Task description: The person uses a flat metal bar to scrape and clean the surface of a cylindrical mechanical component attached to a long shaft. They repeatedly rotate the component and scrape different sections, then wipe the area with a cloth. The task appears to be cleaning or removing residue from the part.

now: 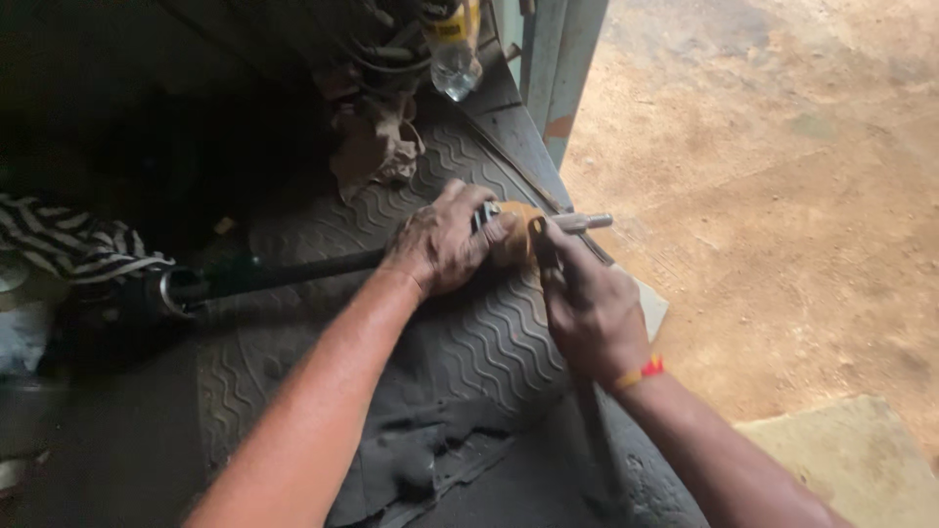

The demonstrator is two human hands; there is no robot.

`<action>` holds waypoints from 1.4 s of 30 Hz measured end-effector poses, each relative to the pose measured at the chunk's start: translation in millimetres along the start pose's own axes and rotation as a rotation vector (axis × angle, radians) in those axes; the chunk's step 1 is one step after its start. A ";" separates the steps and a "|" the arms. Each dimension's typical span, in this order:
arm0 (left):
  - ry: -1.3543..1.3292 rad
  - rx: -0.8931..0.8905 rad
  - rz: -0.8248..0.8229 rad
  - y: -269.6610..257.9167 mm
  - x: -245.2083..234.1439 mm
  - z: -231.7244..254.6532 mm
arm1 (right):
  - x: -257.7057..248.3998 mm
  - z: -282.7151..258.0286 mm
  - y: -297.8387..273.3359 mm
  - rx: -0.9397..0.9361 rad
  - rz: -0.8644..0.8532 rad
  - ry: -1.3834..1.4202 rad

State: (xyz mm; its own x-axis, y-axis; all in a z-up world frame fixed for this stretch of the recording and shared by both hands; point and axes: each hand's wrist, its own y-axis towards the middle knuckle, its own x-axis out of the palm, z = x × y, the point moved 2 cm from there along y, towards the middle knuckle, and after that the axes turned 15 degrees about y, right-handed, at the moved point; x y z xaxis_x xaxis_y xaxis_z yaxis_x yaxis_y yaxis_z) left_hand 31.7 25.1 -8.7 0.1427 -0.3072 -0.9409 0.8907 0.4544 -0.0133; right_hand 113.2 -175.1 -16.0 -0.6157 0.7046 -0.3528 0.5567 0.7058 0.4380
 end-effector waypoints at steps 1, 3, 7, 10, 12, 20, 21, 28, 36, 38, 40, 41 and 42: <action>-0.009 -0.005 -0.007 0.6 -0.2 0.0 | 1.5 2.0 8.7 -0.090 0.005 0.004; -0.016 0.003 0.036 3.5 -4.0 0.5 | 3.9 12.0 37.8 -0.136 0.014 -0.008; -0.020 -0.052 -0.007 5.6 -1.5 0.6 | 12.2 11.0 43.3 -0.005 -0.060 -0.199; -0.084 -0.024 0.063 8.3 3.6 -2.3 | 2.8 -5.9 12.1 -0.016 -0.050 -0.167; -0.050 -0.031 0.032 15.2 6.7 -6.0 | 2.9 -9.2 6.7 -0.039 -0.041 -0.104; -0.069 -0.073 0.006 16.9 5.2 -3.2 | 5.4 11.7 46.5 0.030 -0.103 -0.265; -0.056 -0.068 0.030 14.3 7.5 -1.4 | -1.5 5.9 34.5 -0.026 -0.075 -0.221; -0.044 -0.128 0.007 4.8 0.6 -0.3 | -4.8 13.6 66.7 0.002 -0.154 -0.265; 0.006 -0.058 0.149 5.7 11.2 -4.7 | -28.2 5.7 -0.3 0.020 -0.097 -0.122; 0.063 0.064 0.237 -1.9 11.2 -3.7 | -40.0 5.5 -3.3 0.107 -0.060 -0.113; 0.157 0.282 0.334 -16.6 7.4 2.9 | -51.7 6.4 -1.2 0.347 -0.054 -0.140; 0.168 0.235 0.244 -8.7 3.1 -0.1 | -55.3 6.9 -1.8 0.471 -0.049 -0.151; 0.162 0.170 0.141 -7.8 3.5 -1.5 | -58.9 3.1 -5.1 0.401 -0.056 -0.127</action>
State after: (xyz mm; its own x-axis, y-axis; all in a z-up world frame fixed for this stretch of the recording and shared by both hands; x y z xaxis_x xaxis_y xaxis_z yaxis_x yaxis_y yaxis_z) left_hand 24.6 21.8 -12.3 0.2122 -0.1067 -0.9714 0.9286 0.3318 0.1664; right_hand 148.3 -220.0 0.0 -0.5914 0.6501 -0.4770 0.7128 0.6981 0.0676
